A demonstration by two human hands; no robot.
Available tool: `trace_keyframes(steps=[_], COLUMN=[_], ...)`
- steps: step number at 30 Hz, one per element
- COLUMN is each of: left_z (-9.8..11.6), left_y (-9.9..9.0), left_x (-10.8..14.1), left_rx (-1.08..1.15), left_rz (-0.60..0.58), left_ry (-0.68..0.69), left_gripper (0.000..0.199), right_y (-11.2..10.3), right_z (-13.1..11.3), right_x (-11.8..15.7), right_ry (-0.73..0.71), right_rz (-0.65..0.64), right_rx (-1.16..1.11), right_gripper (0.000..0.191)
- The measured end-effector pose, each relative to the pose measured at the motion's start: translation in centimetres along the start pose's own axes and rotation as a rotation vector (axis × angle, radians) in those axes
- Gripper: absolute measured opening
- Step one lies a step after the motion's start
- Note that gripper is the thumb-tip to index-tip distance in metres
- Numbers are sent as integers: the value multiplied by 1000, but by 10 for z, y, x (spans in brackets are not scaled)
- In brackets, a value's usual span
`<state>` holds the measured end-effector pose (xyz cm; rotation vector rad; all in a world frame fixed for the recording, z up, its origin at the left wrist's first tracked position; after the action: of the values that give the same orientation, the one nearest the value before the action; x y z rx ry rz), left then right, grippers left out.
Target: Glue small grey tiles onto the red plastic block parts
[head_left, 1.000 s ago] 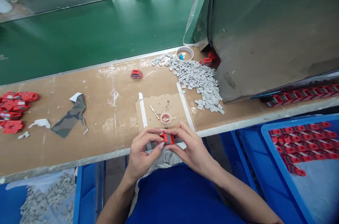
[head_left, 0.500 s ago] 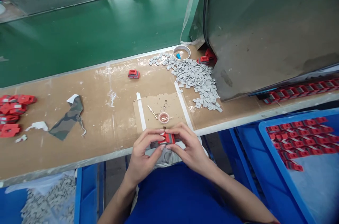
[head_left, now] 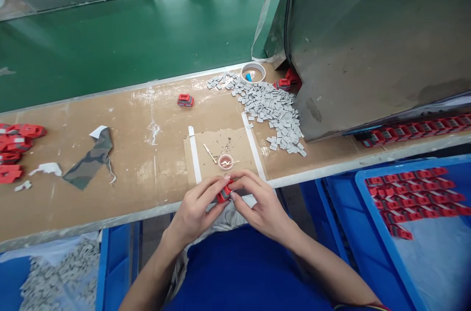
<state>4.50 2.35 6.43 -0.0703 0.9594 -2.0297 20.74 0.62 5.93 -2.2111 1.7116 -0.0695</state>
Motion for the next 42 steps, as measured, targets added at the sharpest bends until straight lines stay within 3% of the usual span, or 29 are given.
trace_keyframes(steps=[4,13,19,25,32,34,36,38,40,42], left_z=[0,-7,-13,-22,-7,-12,-31,-64,-101,-134], left_y=[-2,1,-7,-5,-2,-6,-16,-38,-63,-79], left_x=[-1,6,9,13,8,-1,-18,-45,-75,-102], left_rx=[25,21,15,108,46,46,36,-109,-335,-518], left_rz=[-57,-61,-76,-76,-125,-179,-212,-73,135,177], left_ry=[53,47,50,24,45,80,118,89,25,-49], left_gripper=[47,50,51,42,35,47,59,48,44,50], right_y=[0,11,7,8,3,-11,-37,-75,-125,-177], right_z=[1,19,11,8,3,-1,-4,-1,9,25], right_x=[0,3,2,2,8,13,25,45,71,96], right_ry=[3,65,-37,-11,96,80,64,121,258,404], right_rz=[-41,-11,-137,-195,-169,-176,-151,-61,124,339], right_rx=[-12,-111,73,76,-3,-43,-39,67,297,580], right_gripper=[10,12,8,10,12,13,15,18,22,23])
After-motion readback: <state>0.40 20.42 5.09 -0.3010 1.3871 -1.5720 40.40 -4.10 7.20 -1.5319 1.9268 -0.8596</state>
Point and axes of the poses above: each hand's wrist, its own x-axis away from the middle knuckle, its own y-axis out of the palm, z = x × y, the point moved 5 cm from there along -x, towards the middle knuckle, and after that the axes turned 4 degrees about -z, right-handed, at the moved point
